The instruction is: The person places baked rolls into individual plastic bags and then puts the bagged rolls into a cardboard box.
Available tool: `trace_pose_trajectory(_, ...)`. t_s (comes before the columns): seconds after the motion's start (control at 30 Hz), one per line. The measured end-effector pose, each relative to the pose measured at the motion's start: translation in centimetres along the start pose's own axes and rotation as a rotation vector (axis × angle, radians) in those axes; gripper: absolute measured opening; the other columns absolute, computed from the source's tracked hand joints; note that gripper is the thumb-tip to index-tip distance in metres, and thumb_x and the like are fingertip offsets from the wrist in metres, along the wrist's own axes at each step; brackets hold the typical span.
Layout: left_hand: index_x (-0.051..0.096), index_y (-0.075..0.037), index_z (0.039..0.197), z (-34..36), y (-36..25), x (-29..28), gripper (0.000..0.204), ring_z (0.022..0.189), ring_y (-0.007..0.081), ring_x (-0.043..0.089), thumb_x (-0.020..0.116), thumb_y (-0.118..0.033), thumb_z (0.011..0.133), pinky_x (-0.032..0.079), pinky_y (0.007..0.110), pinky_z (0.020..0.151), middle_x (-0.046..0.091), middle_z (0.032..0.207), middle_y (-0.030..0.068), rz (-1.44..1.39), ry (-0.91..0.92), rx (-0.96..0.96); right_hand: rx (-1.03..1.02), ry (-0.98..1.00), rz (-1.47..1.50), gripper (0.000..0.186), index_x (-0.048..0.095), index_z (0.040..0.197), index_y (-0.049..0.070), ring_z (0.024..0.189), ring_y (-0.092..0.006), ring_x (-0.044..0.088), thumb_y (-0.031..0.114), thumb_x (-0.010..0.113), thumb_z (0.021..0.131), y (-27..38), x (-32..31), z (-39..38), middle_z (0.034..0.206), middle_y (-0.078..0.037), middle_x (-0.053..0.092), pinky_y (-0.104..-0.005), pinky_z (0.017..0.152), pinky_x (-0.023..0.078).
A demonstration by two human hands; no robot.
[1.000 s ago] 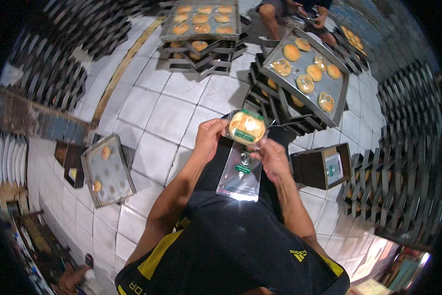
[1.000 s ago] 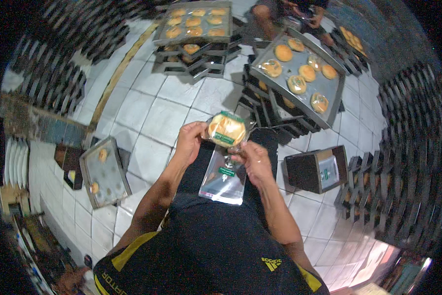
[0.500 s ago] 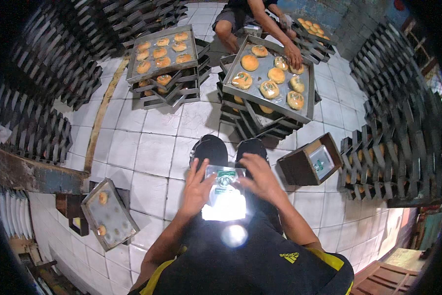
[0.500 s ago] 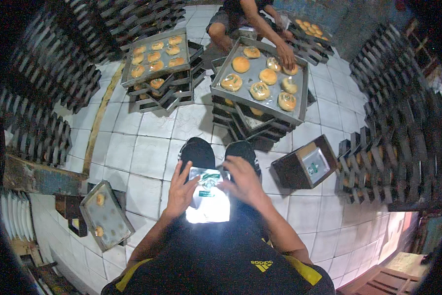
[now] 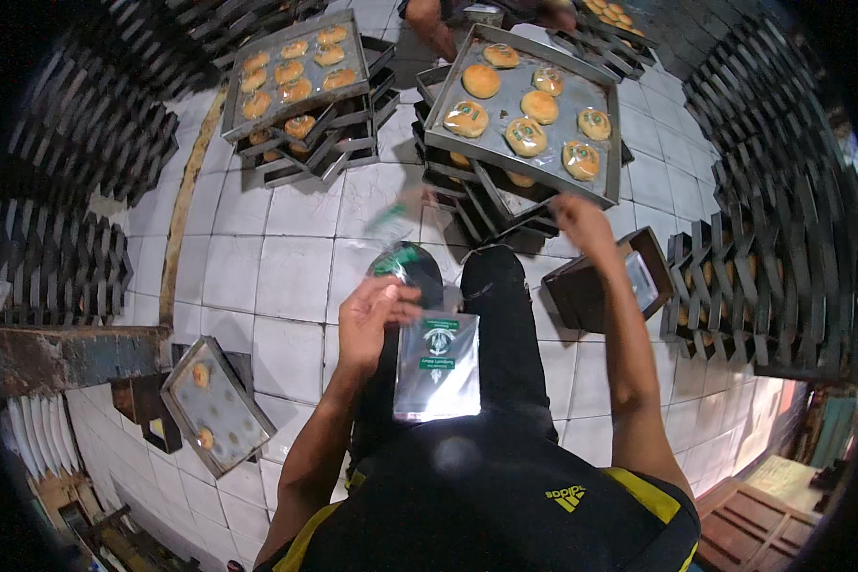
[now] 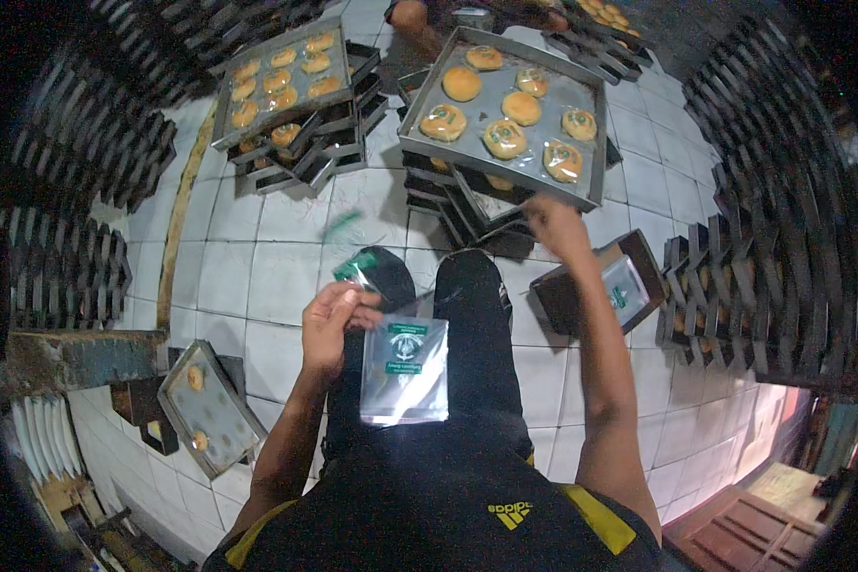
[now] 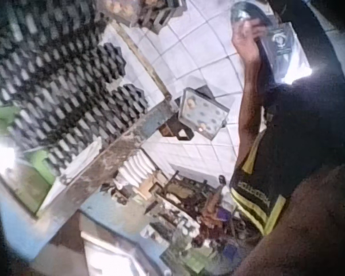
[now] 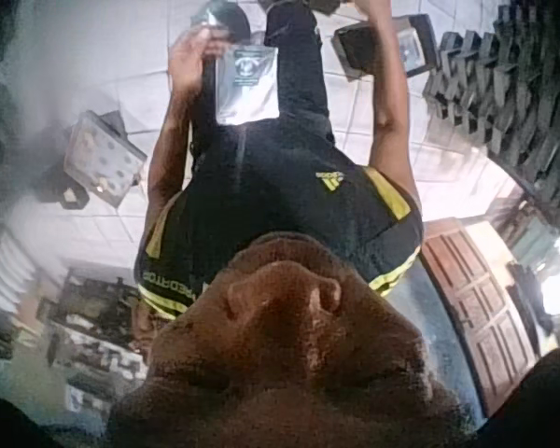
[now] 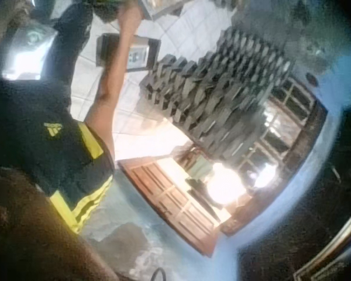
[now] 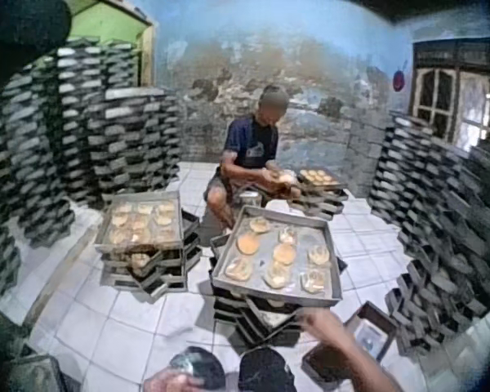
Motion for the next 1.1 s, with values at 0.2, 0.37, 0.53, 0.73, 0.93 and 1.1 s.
trace_pose_trajectory(0.2, 0.062, 0.004, 0.103, 1.8, 1.9, -0.4, 0.025, 0.078, 0.0203, 0.073, 0.058, -0.021, 0.102, 0.058, 0.032, 0.073, 0.074, 0.092, 0.0173, -0.147, -0.139, -0.043, 0.307, 0.035, 0.811, 0.027, 0.067, 0.108, 0.007, 0.086, -0.0116, 0.061, 0.032, 0.069, 0.098, -11.6, 1.9, 18.5, 0.093, 0.0, 0.065, -0.0277, 0.074, 0.05)
trace_pose_trajectory(0.37, 0.066, 0.002, 0.089, 2.8, 2.1, 0.0, 0.029, 0.071, 0.0188, 0.071, 0.062, -0.024, 0.101, 0.057, 0.032, 0.069, 0.073, 0.081, 0.0152, -0.054, -0.183, -0.078, 0.574, -0.277, 0.661, 0.052, 0.068, 0.111, 0.0, 0.081, -0.0171, 0.06, 0.046, 0.077, 0.089, -20.7, 4.6, 25.8, 0.096, -0.007, 0.066, -0.0311, 0.075, 0.05)
trace_pose_trajectory(0.53, 0.068, 0.003, 0.097, 2.1, 2.6, -0.2, 0.029, 0.071, 0.0169, 0.07, 0.064, -0.025, 0.101, 0.055, 0.031, 0.066, 0.074, 0.085, 0.0138, -0.036, -0.253, -0.126, 0.811, -0.191, 0.658, 0.063, 0.064, 0.125, 0.0, 0.091, -0.0219, 0.066, 0.039, 0.086, 0.081, -15.2, 6.3, 28.8, 0.106, -0.011, 0.07, -0.034, 0.083, 0.052)
trace_pose_trajectory(0.73, 0.061, 0.004, 0.116, 2.8, 1.7, -0.2, 0.034, 0.073, 0.0213, 0.072, 0.056, -0.028, 0.104, 0.058, 0.03, 0.066, 0.073, 0.092, 0.0176, 0.045, -0.221, -0.069, 0.358, -0.134, 0.815, 0.057, 0.061, 0.13, 0.002, 0.104, -0.0213, 0.067, 0.026, 0.084, 0.083, -7.7, 3.1, 25.4, 0.117, -0.008, 0.069, -0.0388, 0.087, 0.055)
trace_pose_trajectory(0.93, 0.057, -0.002, 0.11, 3.2, 1.5, -1.6, 0.025, 0.09, 0.025, 0.072, 0.053, -0.026, 0.106, 0.06, 0.036, 0.077, 0.071, 0.107, 0.0202, -0.339, -0.208, -0.106, 0.112, -0.022, 1.749, 0.043, 0.061, 0.125, 0.005, 0.11, -0.0241, 0.065, 0.026, 0.076, 0.09, 7.0, -3.8, 11.5, 0.12, -0.006, 0.068, -0.0467, 0.103, 0.051)
trace_pose_trajectory(1.1, 0.058, -0.003, 0.107, 6.0, 1.3, -3.4, 0.022, 0.098, 0.0259, 0.071, 0.064, -0.024, 0.101, 0.06, 0.039, 0.082, 0.07, 0.107, 0.0157, -0.544, -0.231, -0.133, 0.111, -0.027, 1.283, 0.036, 0.061, 0.119, 0.006, 0.113, -0.0236, 0.065, 0.013, 0.077, 0.087, 19.5, -2.6, -3.8, 0.118, -0.007, 0.065, -0.0409, 0.099, 0.053)
Point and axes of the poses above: each hand's wrist, its own z-axis towards the middle knuckle, its own x-axis out of the palm, y = z × x, the point moved 6 cm from there along z, towards the middle knuckle
